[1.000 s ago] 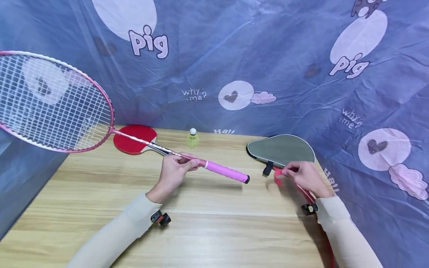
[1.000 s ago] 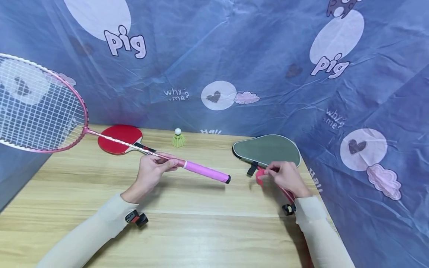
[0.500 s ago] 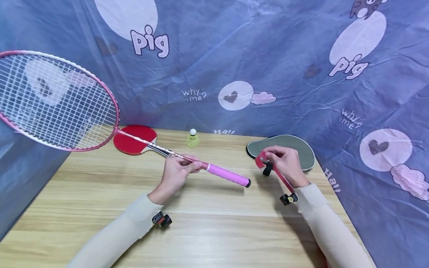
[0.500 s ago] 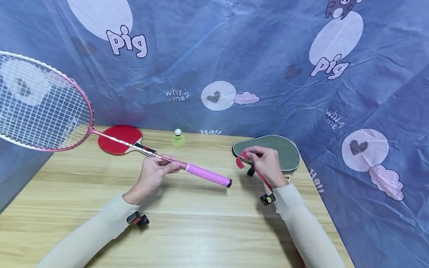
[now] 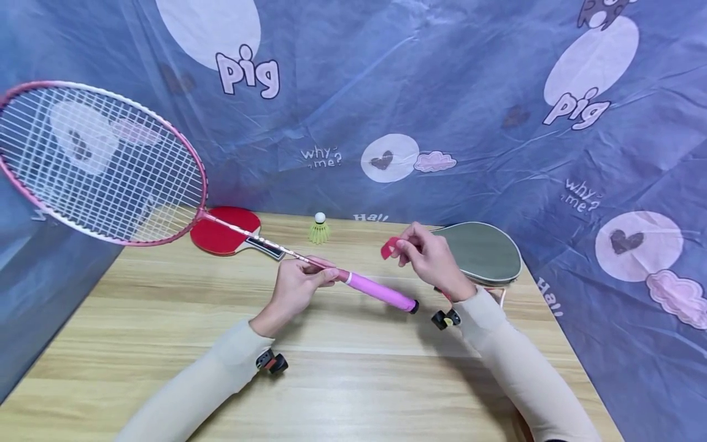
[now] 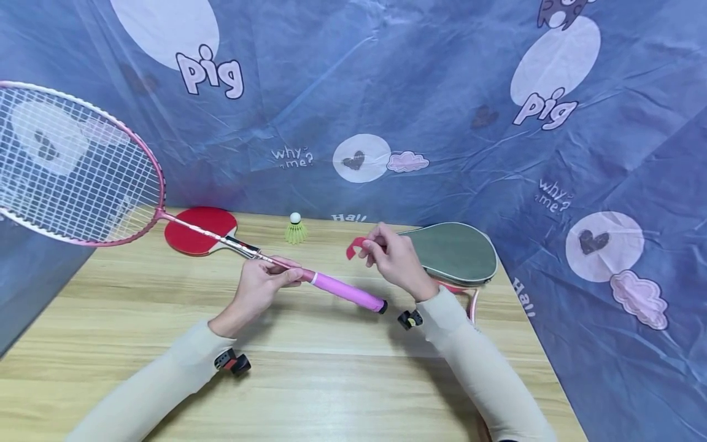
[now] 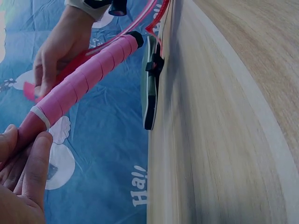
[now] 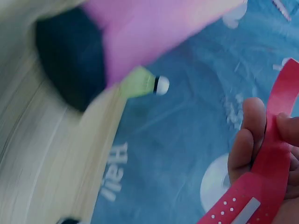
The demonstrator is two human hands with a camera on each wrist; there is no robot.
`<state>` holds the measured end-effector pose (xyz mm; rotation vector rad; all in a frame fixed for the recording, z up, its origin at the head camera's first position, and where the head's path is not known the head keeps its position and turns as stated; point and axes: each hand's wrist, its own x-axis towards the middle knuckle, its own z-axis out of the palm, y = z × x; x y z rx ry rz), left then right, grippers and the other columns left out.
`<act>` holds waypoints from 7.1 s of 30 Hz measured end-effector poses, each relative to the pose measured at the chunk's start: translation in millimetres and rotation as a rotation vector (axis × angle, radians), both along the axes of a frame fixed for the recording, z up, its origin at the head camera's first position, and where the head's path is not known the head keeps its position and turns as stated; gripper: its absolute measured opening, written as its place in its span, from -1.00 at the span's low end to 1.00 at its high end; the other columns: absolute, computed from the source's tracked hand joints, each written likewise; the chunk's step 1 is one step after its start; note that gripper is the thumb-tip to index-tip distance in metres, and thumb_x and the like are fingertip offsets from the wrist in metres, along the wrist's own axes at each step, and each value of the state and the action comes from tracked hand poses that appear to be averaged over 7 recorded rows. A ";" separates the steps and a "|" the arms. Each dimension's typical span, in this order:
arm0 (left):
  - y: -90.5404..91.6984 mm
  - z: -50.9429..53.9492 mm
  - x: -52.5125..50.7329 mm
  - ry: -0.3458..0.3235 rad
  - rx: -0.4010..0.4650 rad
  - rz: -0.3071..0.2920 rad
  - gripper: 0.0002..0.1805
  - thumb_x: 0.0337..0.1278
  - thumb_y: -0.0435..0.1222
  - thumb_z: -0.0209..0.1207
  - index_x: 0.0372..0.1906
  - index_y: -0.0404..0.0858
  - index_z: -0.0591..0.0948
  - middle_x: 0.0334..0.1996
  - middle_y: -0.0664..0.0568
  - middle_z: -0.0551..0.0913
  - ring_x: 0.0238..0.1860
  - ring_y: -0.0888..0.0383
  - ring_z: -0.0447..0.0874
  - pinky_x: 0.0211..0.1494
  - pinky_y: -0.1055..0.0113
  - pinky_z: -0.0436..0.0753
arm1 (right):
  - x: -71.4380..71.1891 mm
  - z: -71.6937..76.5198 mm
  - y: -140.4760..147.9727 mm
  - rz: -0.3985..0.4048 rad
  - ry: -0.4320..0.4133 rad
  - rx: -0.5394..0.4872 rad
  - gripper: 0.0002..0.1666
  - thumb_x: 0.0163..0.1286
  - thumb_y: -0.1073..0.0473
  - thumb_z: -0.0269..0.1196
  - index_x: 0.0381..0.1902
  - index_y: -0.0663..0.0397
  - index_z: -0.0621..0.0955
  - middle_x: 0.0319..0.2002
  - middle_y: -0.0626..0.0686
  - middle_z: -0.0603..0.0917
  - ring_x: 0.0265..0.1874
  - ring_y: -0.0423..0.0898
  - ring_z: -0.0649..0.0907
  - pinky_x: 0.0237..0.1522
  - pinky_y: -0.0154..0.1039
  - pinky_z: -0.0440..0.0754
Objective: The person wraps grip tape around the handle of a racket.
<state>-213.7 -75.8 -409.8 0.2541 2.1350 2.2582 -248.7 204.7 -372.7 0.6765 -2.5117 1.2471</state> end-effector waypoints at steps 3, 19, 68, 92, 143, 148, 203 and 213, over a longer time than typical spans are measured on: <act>0.4 -0.2 0.4 0.002 0.009 0.000 -0.78 0.09 -0.50 0.39 -0.15 -0.53 0.72 -0.22 -0.40 0.78 -0.38 0.25 0.82 -0.16 0.28 0.81 | -0.6 1.8 -13.0 0.024 -0.003 0.013 -0.93 0.44 0.26 0.28 -0.22 0.17 0.63 -0.47 0.11 0.80 -0.61 -0.15 0.72 -0.55 -0.39 0.66; 0.6 1.4 0.2 0.013 0.033 -0.034 -0.79 0.15 -0.46 0.37 -0.16 -0.53 0.72 -0.26 -0.27 0.82 -0.32 0.24 0.84 -0.11 0.26 0.80 | -4.3 -8.2 -55.2 0.087 0.198 -0.081 -0.89 0.19 0.27 0.50 -0.31 -0.01 0.84 -0.40 -0.01 0.78 -0.37 -0.18 0.63 -0.28 -0.43 0.53; 3.4 8.2 10.8 0.042 -0.047 0.091 -0.70 0.03 -0.38 0.48 -0.13 -0.44 0.73 -0.21 -0.25 0.81 -0.27 0.29 0.81 -0.09 0.39 0.78 | 23.1 -15.5 -70.3 0.182 0.217 0.132 -0.78 0.26 0.16 0.44 -0.11 -0.11 0.78 -0.17 -0.10 0.83 -0.13 -0.20 0.79 -0.02 -0.22 0.74; 5.3 5.7 11.5 0.021 0.033 0.059 -0.75 0.11 -0.38 0.42 -0.12 -0.42 0.71 -0.22 -0.15 0.84 -0.19 0.18 0.85 -0.03 0.33 0.78 | 23.0 -15.1 -70.8 0.217 0.015 0.069 -0.83 0.35 0.29 0.36 -0.12 0.00 0.69 -0.21 -0.04 0.81 -0.22 -0.19 0.77 -0.10 -0.27 0.76; 6.4 9.7 10.1 -0.032 0.142 0.169 -0.76 0.12 -0.51 0.37 -0.13 -0.56 0.64 -0.27 -0.33 0.79 -0.40 0.23 0.83 -0.18 0.27 0.81 | 50.6 -23.2 -86.0 0.105 0.649 0.457 -0.77 0.04 0.01 0.56 -0.53 -0.07 0.71 -0.64 -0.17 0.65 -0.70 -0.29 0.56 -0.72 -0.39 0.44; 6.8 9.1 10.3 -0.019 0.114 0.185 -0.77 0.12 -0.49 0.38 -0.14 -0.55 0.66 -0.25 -0.36 0.79 -0.40 0.26 0.82 -0.19 0.30 0.81 | 52.6 -19.1 -85.7 0.089 0.552 0.444 -0.88 0.11 0.17 0.45 -0.52 -0.13 0.68 -0.66 -0.25 0.63 -0.73 -0.37 0.47 -0.73 -0.47 0.30; -1.5 23.3 12.8 0.093 -0.091 0.010 -0.81 0.06 -0.45 0.42 -0.20 -0.42 0.72 -0.25 -0.27 0.81 -0.31 0.34 0.77 -0.22 0.50 0.69 | 2.6 22.0 -74.7 0.150 -0.513 0.109 -0.89 0.32 0.09 0.37 -0.39 -0.06 0.74 -0.53 -0.11 0.67 -0.52 -0.19 0.52 -0.44 -0.29 0.50; -1.9 19.6 7.8 0.069 -0.128 -0.025 -0.79 0.11 -0.41 0.40 -0.13 -0.34 0.74 -0.20 -0.19 0.81 -0.21 0.24 0.77 -0.07 0.45 0.71 | 2.8 4.1 -74.1 0.179 -0.746 -0.186 -0.95 0.37 0.28 0.30 -0.32 0.14 0.68 -0.46 -0.11 0.68 -0.42 -0.20 0.53 -0.37 -0.40 0.50</act>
